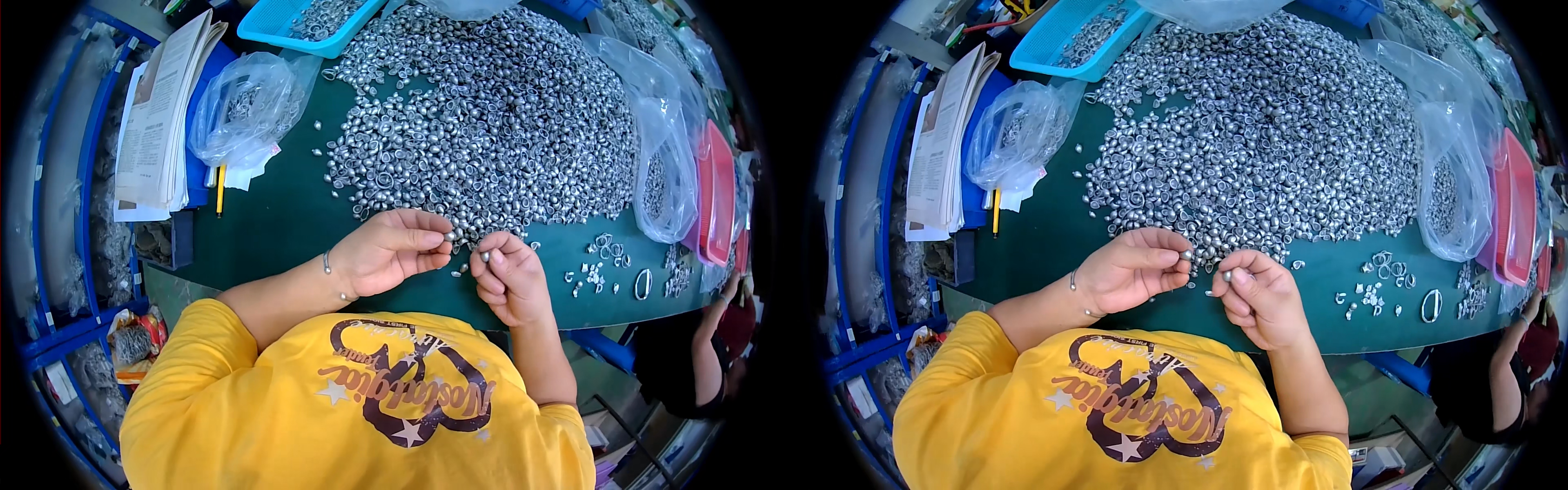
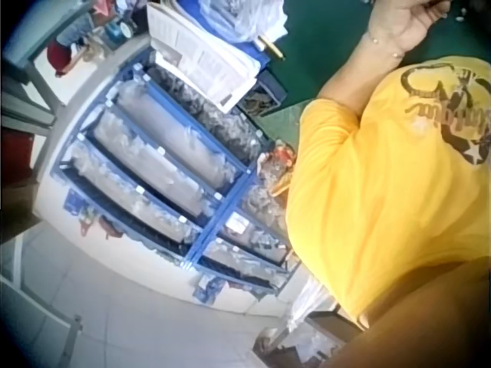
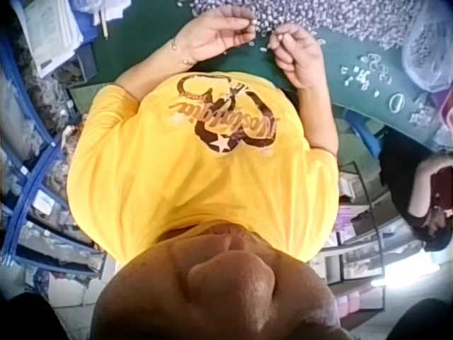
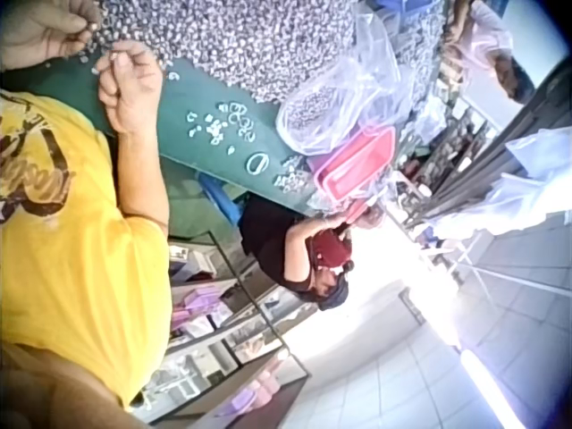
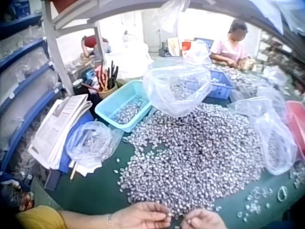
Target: The person sorts small metal rings and buckles on a green table by hand, picking them up and moving them into different piles or containers.
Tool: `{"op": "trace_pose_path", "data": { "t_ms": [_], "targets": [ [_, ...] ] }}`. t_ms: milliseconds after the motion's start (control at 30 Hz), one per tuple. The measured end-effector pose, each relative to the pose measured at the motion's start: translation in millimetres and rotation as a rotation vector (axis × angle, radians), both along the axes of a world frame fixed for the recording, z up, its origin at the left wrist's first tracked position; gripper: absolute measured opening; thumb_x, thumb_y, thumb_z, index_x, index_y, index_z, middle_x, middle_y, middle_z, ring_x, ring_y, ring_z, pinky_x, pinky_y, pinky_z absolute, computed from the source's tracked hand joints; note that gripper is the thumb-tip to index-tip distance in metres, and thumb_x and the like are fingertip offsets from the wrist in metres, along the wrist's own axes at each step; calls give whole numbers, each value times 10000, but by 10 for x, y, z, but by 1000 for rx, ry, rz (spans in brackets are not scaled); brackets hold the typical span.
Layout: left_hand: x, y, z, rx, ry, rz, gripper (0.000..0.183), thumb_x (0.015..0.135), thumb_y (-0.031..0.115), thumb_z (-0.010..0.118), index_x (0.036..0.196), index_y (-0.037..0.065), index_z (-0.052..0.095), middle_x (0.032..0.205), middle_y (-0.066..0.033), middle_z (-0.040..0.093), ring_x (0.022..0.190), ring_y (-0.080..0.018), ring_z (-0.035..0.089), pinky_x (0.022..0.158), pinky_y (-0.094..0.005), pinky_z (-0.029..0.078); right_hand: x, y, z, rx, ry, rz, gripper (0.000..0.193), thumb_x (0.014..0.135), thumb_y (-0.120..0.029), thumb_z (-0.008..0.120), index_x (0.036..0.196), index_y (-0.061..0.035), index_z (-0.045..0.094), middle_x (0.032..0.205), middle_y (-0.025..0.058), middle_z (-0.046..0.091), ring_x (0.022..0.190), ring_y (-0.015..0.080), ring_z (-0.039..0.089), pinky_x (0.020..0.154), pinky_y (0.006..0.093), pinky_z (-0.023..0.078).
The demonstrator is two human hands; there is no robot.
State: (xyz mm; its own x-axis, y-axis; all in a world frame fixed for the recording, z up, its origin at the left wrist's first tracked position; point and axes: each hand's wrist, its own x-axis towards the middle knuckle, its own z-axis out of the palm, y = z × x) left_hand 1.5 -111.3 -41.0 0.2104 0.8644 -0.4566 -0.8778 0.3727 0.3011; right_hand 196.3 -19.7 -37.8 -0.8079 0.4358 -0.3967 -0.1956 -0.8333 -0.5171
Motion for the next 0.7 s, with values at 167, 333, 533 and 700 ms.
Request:
{"op": "trace_pose_path", "data": {
  "t_ms": [167,333,533,700],
  "targets": [
    [19,-14,-122,95,-31,-21,137,828,19,573,965,6,576,863,-70,603,824,-166,597,729,-275,495,-79,-88,-24,85,18,-31,120,874,-62,535,971,8,546,756,102,578,484,59,383,408,171,284],
    [79,-17,-70,124,127,7,139,809,-13,585,940,29,570,923,-66,575,814,-159,581,756,-277,477,-155,-119,13,187,-72,-9,153,867,-39,534,1009,15,555,787,99,596,484,58,385,414,172,282],
    [128,-33,-138,244,242,82,160,775,-69,593,891,36,562,920,-62,537,851,-154,547,774,-262,457,-180,-119,38,157,-92,14,154,873,-35,519,1013,17,555,802,102,603,485,54,383,413,173,281],
    [144,-29,-144,257,226,89,162,766,-91,588,860,38,557,914,-61,535,849,-147,540,776,-255,451,-175,-97,25,36,-60,26,146,875,-39,515,1003,19,555,796,105,601,480,51,375,408,171,278]
  ]
}}
